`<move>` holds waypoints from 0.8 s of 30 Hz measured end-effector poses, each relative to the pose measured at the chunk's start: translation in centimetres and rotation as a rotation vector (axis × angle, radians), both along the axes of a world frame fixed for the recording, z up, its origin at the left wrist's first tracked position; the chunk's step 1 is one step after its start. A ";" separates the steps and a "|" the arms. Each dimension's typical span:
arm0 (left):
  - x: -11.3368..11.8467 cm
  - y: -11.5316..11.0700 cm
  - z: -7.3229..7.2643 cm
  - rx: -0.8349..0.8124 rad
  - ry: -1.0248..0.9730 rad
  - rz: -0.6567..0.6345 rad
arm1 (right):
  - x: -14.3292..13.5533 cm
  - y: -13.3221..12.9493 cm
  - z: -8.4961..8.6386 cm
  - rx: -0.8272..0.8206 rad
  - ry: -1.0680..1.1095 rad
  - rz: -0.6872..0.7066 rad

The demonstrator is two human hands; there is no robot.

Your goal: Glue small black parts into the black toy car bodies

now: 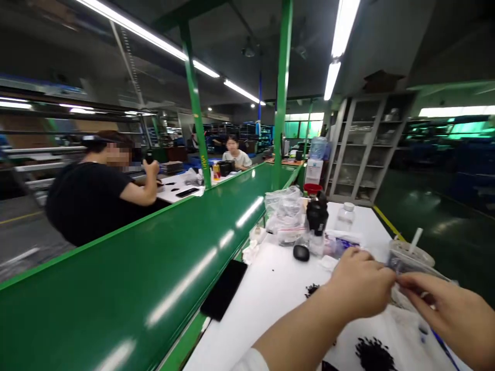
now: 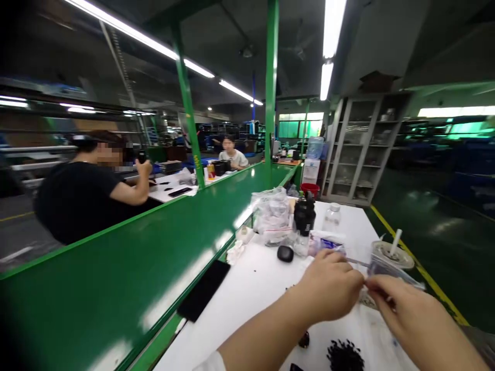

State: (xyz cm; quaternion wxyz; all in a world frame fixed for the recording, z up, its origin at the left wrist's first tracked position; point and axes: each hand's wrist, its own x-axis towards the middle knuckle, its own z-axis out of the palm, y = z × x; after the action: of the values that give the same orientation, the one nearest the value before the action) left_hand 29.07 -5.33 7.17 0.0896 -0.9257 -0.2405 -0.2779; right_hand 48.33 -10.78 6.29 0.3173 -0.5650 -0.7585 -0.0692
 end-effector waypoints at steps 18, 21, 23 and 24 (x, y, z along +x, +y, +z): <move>-1.1 0.4 0.7 -0.488 0.178 0.055 | -1.3 0.0 2.2 -0.428 -0.117 0.058; -0.6 0.3 0.5 -0.528 0.199 0.115 | -2.0 -0.6 2.8 -0.483 -0.029 0.106; -0.2 0.1 0.7 -0.552 0.255 0.072 | -2.4 -0.9 3.3 -0.478 0.042 0.153; 0.1 0.0 0.8 -0.563 0.293 0.038 | -2.4 -1.1 3.6 -0.475 0.071 0.171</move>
State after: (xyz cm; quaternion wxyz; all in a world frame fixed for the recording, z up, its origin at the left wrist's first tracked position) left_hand 29.17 -5.32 7.96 -0.1314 -0.9396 -0.3099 -0.0625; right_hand 45.89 -11.83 9.90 0.2066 -0.5597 -0.7869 0.1579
